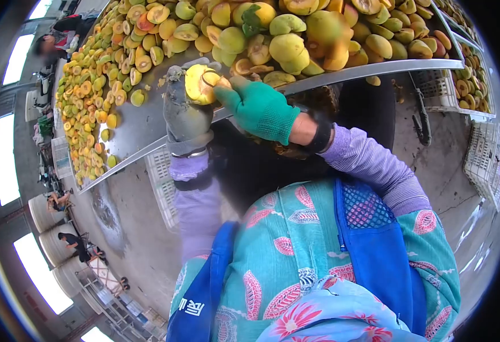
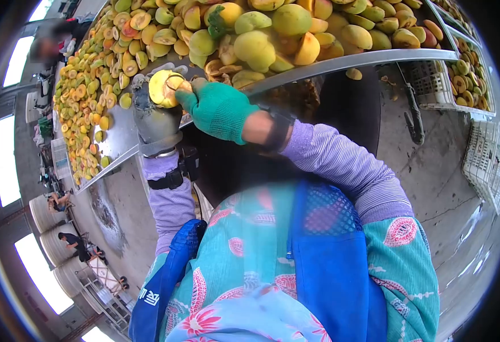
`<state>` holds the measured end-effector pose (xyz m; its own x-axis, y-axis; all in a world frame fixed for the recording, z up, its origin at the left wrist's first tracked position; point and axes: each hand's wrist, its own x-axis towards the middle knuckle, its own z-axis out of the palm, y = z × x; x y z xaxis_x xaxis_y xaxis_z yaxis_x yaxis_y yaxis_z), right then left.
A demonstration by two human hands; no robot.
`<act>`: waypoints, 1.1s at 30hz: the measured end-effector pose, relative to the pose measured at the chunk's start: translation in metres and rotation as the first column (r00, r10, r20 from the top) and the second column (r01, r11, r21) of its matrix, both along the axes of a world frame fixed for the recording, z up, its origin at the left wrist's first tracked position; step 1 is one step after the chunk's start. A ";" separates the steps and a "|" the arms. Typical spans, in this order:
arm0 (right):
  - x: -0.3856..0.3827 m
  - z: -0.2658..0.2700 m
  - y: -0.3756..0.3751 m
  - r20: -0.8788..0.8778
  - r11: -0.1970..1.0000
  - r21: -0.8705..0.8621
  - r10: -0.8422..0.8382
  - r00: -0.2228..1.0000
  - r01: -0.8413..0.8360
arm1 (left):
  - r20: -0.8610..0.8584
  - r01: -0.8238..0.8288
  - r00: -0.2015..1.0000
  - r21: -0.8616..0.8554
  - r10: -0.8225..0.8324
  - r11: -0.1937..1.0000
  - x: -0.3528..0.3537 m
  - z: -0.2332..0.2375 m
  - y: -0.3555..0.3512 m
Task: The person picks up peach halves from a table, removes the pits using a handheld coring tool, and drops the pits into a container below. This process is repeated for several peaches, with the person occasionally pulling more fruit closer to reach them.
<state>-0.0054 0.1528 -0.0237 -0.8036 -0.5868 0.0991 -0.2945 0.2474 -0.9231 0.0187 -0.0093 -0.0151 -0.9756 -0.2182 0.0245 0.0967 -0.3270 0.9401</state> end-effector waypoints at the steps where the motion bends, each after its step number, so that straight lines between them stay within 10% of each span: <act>1: 0.001 0.001 0.001 0.090 1.000 -0.009 -0.012 0.996 0.013 | -0.003 -0.009 1.000 0.045 0.009 0.999 -0.001 0.001 0.004; 2: 0.002 0.004 0.003 0.087 1.000 -0.010 -0.017 0.996 0.018 | -0.004 -0.017 1.000 0.090 0.018 0.996 -0.002 0.001 0.006; 4: 0.005 0.010 0.007 0.086 1.000 -0.009 -0.019 0.996 0.020 | -0.136 -0.123 0.989 -0.600 0.050 0.791 -0.002 0.003 0.011; 6: 0.004 0.011 0.008 0.147 0.999 -0.040 -0.007 0.989 0.013 | -0.188 -0.194 0.979 -0.781 0.072 0.594 -0.001 0.001 0.013; 14: 0.016 -0.008 -0.007 0.115 0.976 -0.188 -0.092 0.989 0.112 | -0.333 -0.375 0.924 -0.700 0.187 0.608 -0.001 0.007 0.036; 15: 0.021 -0.003 -0.008 0.159 0.974 -0.179 -0.108 0.981 0.136 | -0.067 -0.376 0.916 -0.487 0.396 0.788 0.000 0.018 0.056; 18: 0.029 -0.005 -0.013 0.236 0.949 -0.246 -0.141 0.962 0.199 | 0.107 -0.254 0.955 -0.178 0.276 0.951 -0.007 0.011 0.038; 20: 0.029 -0.002 -0.011 0.302 0.954 -0.224 -0.128 0.944 0.201 | 0.054 -0.165 0.979 -0.362 0.197 0.918 -0.006 0.014 0.039; 23: 0.019 0.027 0.009 0.848 0.936 -0.325 0.226 0.480 0.134 | 0.260 0.101 0.965 -0.508 0.041 0.855 -0.018 0.026 0.029; 26: 0.027 0.020 0.002 0.869 0.854 -0.428 0.301 0.393 0.294 | 0.000 0.122 0.953 -0.914 -0.302 0.386 -0.034 0.010 0.006; 29: 0.025 0.005 -0.006 0.850 0.856 -0.428 0.270 0.453 0.292 | -0.079 -0.230 0.810 -0.954 -0.581 -0.191 -0.048 0.029 0.007; 33: 0.018 0.013 0.000 0.754 0.870 -0.414 0.164 0.636 0.266 | 0.038 0.055 0.998 -0.883 -0.046 0.466 -0.049 0.006 0.024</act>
